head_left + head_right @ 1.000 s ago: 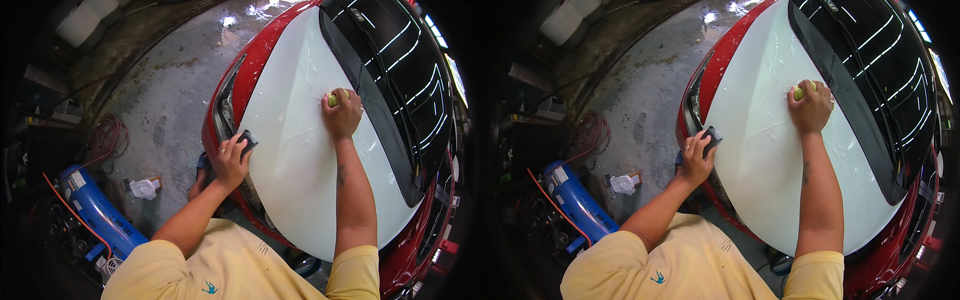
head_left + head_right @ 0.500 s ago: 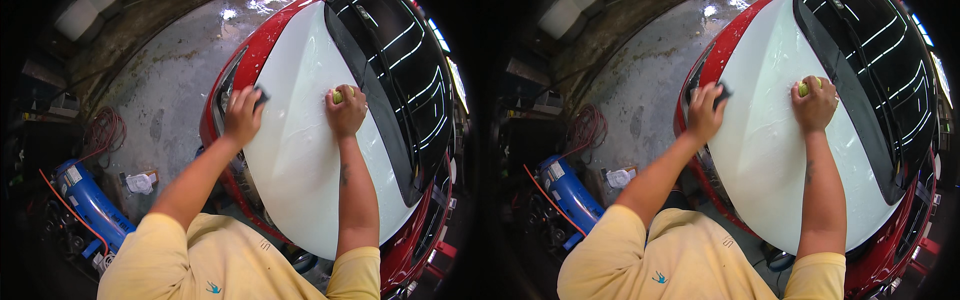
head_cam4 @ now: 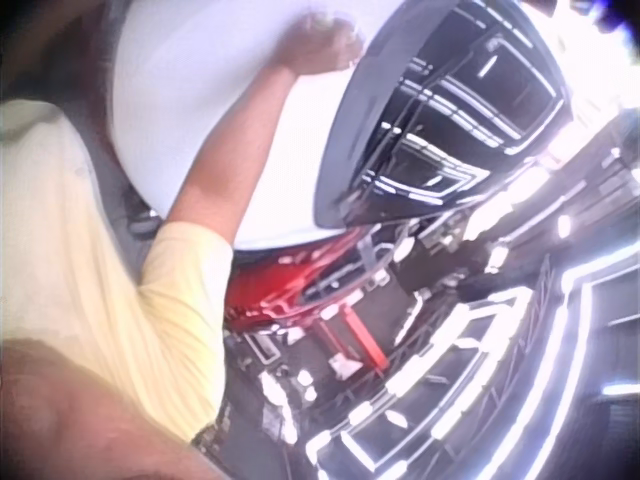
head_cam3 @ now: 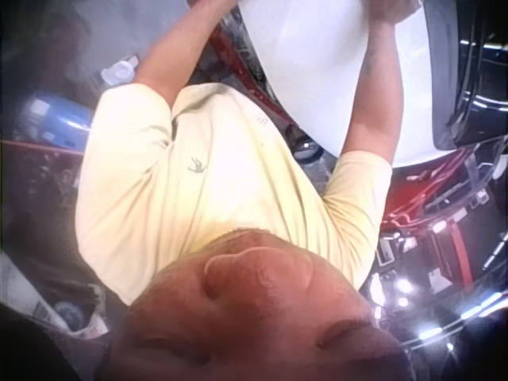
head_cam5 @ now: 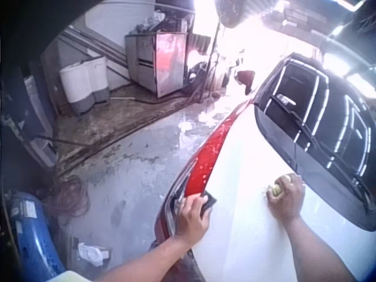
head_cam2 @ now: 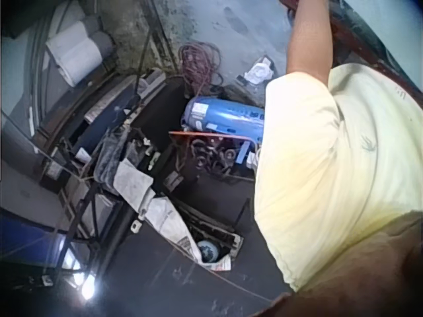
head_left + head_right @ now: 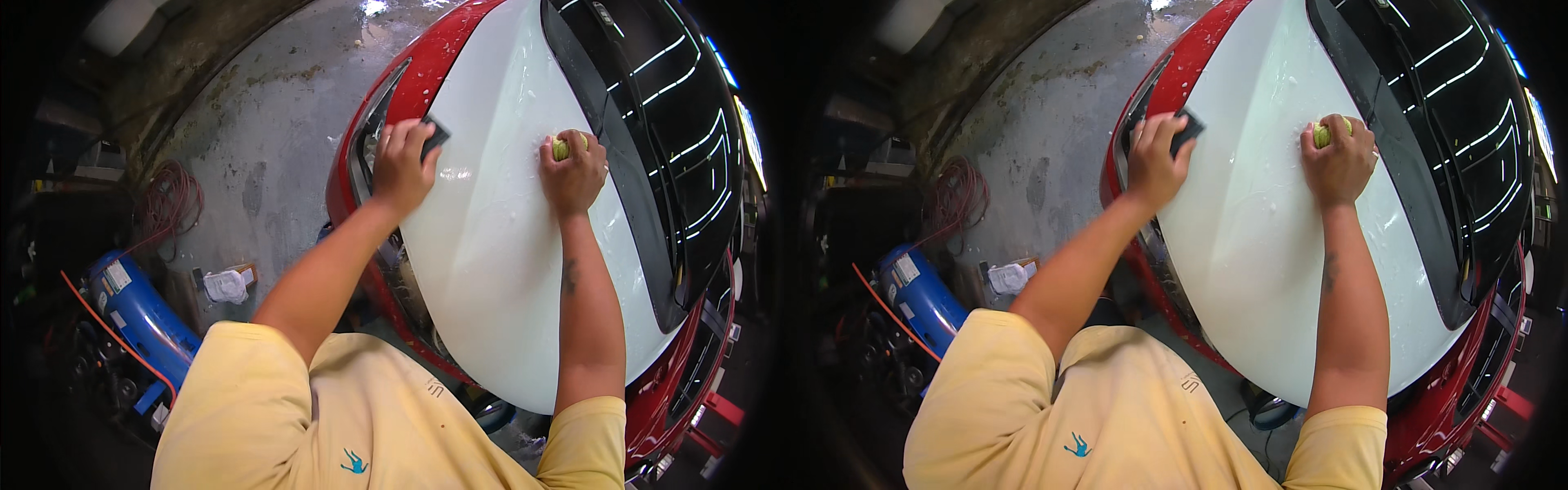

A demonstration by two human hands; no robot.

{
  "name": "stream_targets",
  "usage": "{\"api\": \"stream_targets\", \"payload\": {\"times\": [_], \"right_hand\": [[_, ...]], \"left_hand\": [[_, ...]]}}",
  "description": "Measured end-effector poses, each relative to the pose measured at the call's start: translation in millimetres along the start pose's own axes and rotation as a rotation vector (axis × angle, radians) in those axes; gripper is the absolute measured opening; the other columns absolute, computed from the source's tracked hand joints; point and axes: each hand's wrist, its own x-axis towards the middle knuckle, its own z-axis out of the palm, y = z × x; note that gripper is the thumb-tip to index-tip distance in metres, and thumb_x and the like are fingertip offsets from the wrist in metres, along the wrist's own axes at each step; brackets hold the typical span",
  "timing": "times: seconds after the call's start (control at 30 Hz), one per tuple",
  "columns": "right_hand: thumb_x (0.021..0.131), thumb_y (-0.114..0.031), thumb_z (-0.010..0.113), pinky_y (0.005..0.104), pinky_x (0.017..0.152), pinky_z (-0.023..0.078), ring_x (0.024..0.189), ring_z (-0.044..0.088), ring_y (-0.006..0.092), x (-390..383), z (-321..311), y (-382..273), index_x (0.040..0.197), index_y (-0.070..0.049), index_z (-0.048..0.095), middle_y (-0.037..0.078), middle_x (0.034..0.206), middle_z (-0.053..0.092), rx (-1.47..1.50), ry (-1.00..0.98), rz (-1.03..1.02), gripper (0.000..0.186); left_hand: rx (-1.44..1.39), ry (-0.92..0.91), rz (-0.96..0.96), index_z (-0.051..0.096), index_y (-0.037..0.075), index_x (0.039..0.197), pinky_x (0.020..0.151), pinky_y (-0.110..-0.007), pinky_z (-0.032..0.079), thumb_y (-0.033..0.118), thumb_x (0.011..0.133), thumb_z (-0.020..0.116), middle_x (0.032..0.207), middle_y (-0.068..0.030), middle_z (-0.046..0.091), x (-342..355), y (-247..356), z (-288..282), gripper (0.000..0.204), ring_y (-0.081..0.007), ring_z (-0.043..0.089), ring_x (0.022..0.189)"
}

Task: The person sands the white hood of a red car using a small black sanding block and a yellow cloth, repeatedly dipping the tools into a bucket of water and wiping the surface.

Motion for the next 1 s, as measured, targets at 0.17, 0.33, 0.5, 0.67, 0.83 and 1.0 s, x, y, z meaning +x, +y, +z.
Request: {"api": "stream_targets", "payload": {"times": [0.17, 0.33, 0.5, 0.67, 0.83, 1.0], "right_hand": [[0.087, -0.033, 0.084, 0.05, 0.096, 0.056, 0.108, 0.07, 0.0287, -2, -1, 5, 0.097, -0.02, 0.077, 0.003, 0.113, 0.073, -0.039, 0.017, 0.001, 0.018], [0.09, -0.035, 0.083, 0.0504, 0.097, 0.056, 0.11, 0.071, 0.0289, 0, 4, -1, 0.099, -0.019, 0.077, 0.003, 0.114, 0.074, -0.058, 0.013, -0.001, 0.019], [0.092, -0.038, 0.081, 0.0513, 0.095, 0.057, 0.109, 0.072, 0.0297, -3, 3, 4, 0.102, -0.02, 0.077, 0.004, 0.114, 0.074, -0.094, -0.001, -0.006, 0.021], [0.092, -0.038, 0.08, 0.0517, 0.096, 0.058, 0.112, 0.072, 0.0297, 1, 2, -2, 0.101, -0.02, 0.076, 0.004, 0.116, 0.075, -0.107, -0.014, 0.002, 0.02], [0.093, -0.039, 0.079, 0.0525, 0.096, 0.058, 0.113, 0.072, 0.0299, -2, 4, 1, 0.101, -0.021, 0.076, 0.004, 0.118, 0.075, -0.116, -0.045, 0.027, 0.02], [0.093, -0.039, 0.079, 0.0522, 0.096, 0.058, 0.113, 0.072, 0.0297, -3, 4, 2, 0.101, -0.021, 0.076, 0.004, 0.118, 0.075, -0.117, -0.029, 0.02, 0.02]], "left_hand": [[-0.042, -0.106, -0.197, 0.057, 0.004, 0.134, 0.105, -0.058, 0.048, 0.002, 0.088, 0.085, 0.131, -0.0266, 0.065, -192, 65, -39, 0.054, -0.0476, 0.064, 0.121], [0.05, 0.036, -0.153, 0.063, 0.002, 0.128, 0.106, -0.055, 0.049, 0.003, 0.093, 0.08, 0.131, -0.0236, 0.067, -76, 13, -22, 0.039, -0.0456, 0.063, 0.124], [-0.041, 0.042, -0.198, 0.06, 0.004, 0.129, 0.106, -0.056, 0.049, 0.004, 0.093, 0.082, 0.136, -0.026, 0.064, -189, 65, -30, 0.042, -0.0474, 0.063, 0.125], [-0.035, 0.07, -0.195, 0.059, 0.003, 0.13, 0.104, -0.055, 0.05, 0.003, 0.093, 0.082, 0.136, -0.0252, 0.064, -125, 31, -25, 0.043, -0.0467, 0.063, 0.123], [-0.033, 0.074, -0.263, 0.06, 0.002, 0.128, 0.106, -0.054, 0.049, 0.003, 0.093, 0.082, 0.134, -0.023, 0.066, -155, 48, -28, 0.041, -0.0461, 0.064, 0.124], [-0.023, 0.06, -0.249, 0.061, 0.002, 0.126, 0.107, -0.054, 0.049, 0.004, 0.094, 0.08, 0.133, -0.0228, 0.066, -138, 33, -28, 0.038, -0.0459, 0.064, 0.124]]}}
